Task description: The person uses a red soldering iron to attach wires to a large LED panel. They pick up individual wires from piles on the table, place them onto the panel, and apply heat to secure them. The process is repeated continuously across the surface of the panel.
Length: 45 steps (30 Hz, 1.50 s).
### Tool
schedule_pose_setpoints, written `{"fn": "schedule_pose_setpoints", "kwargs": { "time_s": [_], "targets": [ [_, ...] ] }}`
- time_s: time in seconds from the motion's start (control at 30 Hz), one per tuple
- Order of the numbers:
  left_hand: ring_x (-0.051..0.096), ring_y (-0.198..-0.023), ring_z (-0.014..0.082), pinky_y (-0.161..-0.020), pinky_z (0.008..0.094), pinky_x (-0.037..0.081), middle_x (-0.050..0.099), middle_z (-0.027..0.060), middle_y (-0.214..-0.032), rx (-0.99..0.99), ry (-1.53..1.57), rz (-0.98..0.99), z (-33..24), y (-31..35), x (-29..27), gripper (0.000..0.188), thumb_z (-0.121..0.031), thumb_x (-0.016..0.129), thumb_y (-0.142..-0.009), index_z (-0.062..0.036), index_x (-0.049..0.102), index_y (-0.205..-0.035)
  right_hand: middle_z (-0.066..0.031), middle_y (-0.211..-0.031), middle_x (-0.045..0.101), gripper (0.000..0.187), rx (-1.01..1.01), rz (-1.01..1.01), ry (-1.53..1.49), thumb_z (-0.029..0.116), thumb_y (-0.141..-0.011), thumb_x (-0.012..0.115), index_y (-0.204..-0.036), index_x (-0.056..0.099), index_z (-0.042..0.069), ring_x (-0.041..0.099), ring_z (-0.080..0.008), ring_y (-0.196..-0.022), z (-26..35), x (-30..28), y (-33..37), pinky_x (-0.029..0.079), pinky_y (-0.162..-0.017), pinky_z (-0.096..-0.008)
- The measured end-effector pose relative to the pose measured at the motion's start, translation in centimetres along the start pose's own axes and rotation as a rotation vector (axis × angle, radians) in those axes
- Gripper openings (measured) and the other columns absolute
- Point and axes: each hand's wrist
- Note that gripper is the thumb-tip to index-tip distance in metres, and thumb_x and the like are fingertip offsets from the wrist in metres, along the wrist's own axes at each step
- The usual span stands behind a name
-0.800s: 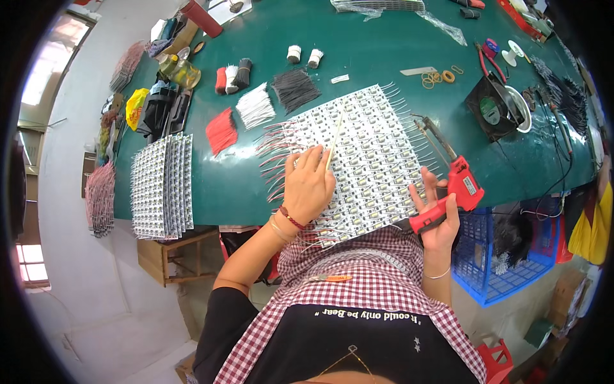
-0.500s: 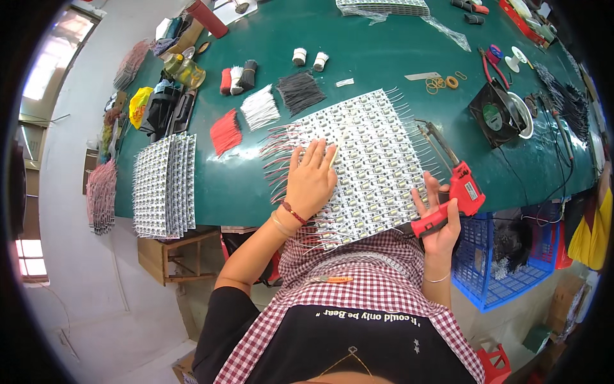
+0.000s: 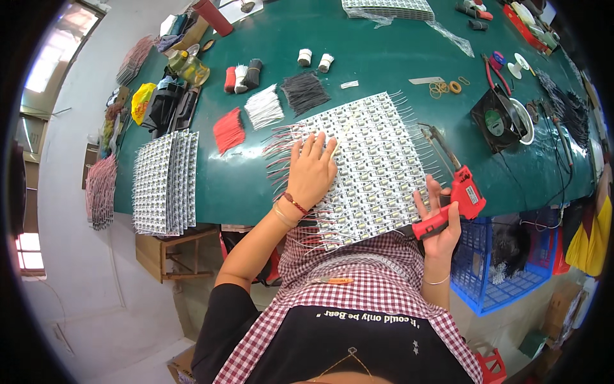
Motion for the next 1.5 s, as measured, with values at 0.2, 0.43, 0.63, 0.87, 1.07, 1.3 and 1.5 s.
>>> {"fn": "schedule_pose_setpoints", "kwargs": {
  "time_s": [0.2, 0.43, 0.63, 0.87, 1.07, 1.3, 1.5],
  "targets": [
    [0.049, -0.124, 0.0263, -0.105, 0.0497, 0.03, 0.053, 0.0148, -0.131, 0.007, 0.001, -0.01, 0.3, -1.4, -0.9, 0.039, -0.019, 0.052, -0.087, -0.0085, 0.059, -0.124, -0.0156, -0.13, 0.055, 0.025, 0.001, -0.01, 0.011, 0.03, -0.095, 0.057, -0.111, 0.053, 0.011, 0.029, -0.0286, -0.141, 0.1, 0.1, 0.0, 0.024, -0.114, -0.0549],
    [0.048, -0.125, 0.0258, -0.106, 0.0492, 0.029, 0.054, 0.0156, -0.132, 0.004, 0.017, 0.038, 1.5, -2.2, 0.1, 0.039, -0.019, 0.051, -0.088, -0.0093, 0.058, -0.126, -0.0152, -0.13, 0.055, 0.025, -0.006, -0.005, 0.019, 0.03, -0.096, 0.056, -0.111, 0.053, 0.011, 0.029, -0.0284, -0.141, 0.1, 0.2, 0.0, 0.025, -0.114, -0.0544],
    [0.042, -0.131, 0.0312, -0.11, 0.0531, 0.025, 0.051, 0.0183, -0.135, -0.003, 0.081, 0.06, 4.1, -3.3, 1.4, 0.04, -0.02, 0.044, -0.091, -0.0079, 0.057, -0.127, -0.0149, -0.129, 0.056, 0.025, -0.004, -0.011, 0.01, 0.031, -0.096, 0.055, -0.111, 0.053, 0.011, 0.029, -0.0286, -0.141, -0.2, 0.2, 0.2, 0.025, -0.114, -0.0547],
    [0.053, -0.119, 0.0332, -0.093, 0.0512, 0.043, 0.058, 0.023, -0.123, 0.063, 0.249, -0.032, 0.0, -8.7, -1.2, 0.03, -0.017, 0.051, -0.086, -0.0017, 0.067, -0.106, -0.017, -0.13, 0.053, 0.027, -0.031, -0.015, -0.005, 0.031, -0.096, 0.055, -0.112, 0.053, 0.009, 0.031, -0.0305, -0.139, 0.5, 0.9, 0.4, 0.026, -0.112, -0.0581],
    [0.064, -0.088, 0.041, -0.075, 0.0468, 0.051, 0.062, 0.031, -0.077, 0.03, 0.452, 0.294, -7.7, -18.3, 6.3, 0.023, -0.012, 0.048, -0.086, 0.0042, 0.063, -0.077, -0.0174, -0.131, 0.051, 0.032, -0.13, -0.004, -0.005, 0.034, -0.094, 0.057, -0.114, 0.05, 0.01, 0.033, -0.032, -0.137, 3.4, 2.2, 1.1, 0.028, -0.11, -0.0611],
    [0.064, -0.083, 0.0416, -0.078, 0.0502, 0.05, 0.066, 0.0248, -0.085, -0.163, 0.614, 0.275, -10.9, -19.4, 6.0, 0.047, -0.038, 0.046, -0.088, 0.0026, 0.069, -0.08, -0.018, -0.132, 0.05, 0.032, -0.253, 0.038, 0.042, 0.033, -0.095, 0.055, -0.115, 0.049, 0.009, 0.037, -0.0314, -0.135, 7.3, 1.8, 1.8, 0.03, -0.11, -0.0598],
    [0.065, -0.081, 0.0384, -0.071, 0.048, 0.054, 0.067, 0.0206, -0.085, -0.228, 0.326, -0.097, 1.5, -18.7, 3.5, 0.02, -0.013, 0.051, -0.084, -0.0027, 0.067, -0.08, -0.0176, -0.131, 0.051, 0.033, -0.161, 0.03, -0.034, 0.033, -0.095, 0.055, -0.117, 0.05, 0.009, 0.04, -0.0305, -0.132, 6.5, 1.1, 0.8, 0.032, -0.109, -0.0579]
  ]
}}
Point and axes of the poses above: each hand's wrist, its own y-axis away from the middle knuckle, its own x-axis out of the palm, z = x × y
